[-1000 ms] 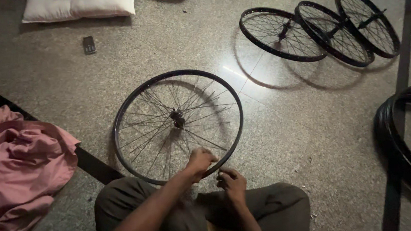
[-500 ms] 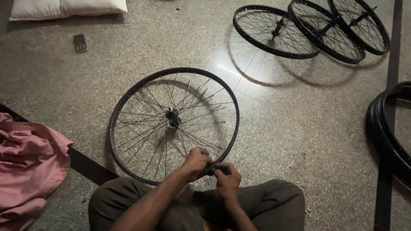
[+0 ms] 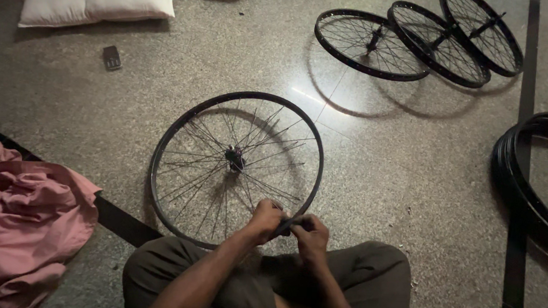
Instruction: The person is sitting on the floor assembling a bicycle wheel. They are using a spoke wrench to tighten the spokes and adjust the tension of the wheel. The person rotates the wheel periodically to access different spokes.
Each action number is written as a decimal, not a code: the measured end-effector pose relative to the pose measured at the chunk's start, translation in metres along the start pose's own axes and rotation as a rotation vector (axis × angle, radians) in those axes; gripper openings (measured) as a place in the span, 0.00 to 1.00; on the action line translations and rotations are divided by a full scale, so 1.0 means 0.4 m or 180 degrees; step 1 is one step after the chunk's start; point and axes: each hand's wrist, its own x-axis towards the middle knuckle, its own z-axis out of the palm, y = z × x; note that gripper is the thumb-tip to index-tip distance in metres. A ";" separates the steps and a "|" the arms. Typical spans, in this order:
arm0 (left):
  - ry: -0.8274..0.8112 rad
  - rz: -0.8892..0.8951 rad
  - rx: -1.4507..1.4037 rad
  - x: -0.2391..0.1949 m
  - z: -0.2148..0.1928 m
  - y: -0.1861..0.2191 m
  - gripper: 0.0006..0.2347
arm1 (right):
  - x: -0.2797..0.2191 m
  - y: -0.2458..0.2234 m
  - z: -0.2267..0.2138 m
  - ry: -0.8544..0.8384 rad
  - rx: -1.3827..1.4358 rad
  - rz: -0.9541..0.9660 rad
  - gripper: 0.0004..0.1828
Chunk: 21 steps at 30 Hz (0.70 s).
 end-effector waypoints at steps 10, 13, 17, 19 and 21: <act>-0.0257 -0.0007 -0.0267 0.006 -0.001 -0.009 0.05 | -0.015 -0.053 -0.004 0.0065 -0.0132 -0.0061 0.07; -0.0077 -0.0137 -0.0274 0.010 0.001 -0.007 0.07 | -0.006 -0.067 -0.005 0.0068 -0.0458 -0.0122 0.07; -0.0148 0.0057 -0.0177 0.011 -0.005 -0.007 0.06 | 0.001 -0.062 -0.004 -0.0070 -0.0206 -0.0047 0.05; -0.0149 0.0071 -0.0167 0.009 -0.010 -0.011 0.06 | -0.002 -0.067 -0.011 -0.0196 -0.0250 -0.0281 0.05; -0.0200 0.0123 -0.0215 0.010 -0.007 -0.018 0.05 | -0.002 -0.079 -0.011 -0.0226 -0.0256 -0.0331 0.04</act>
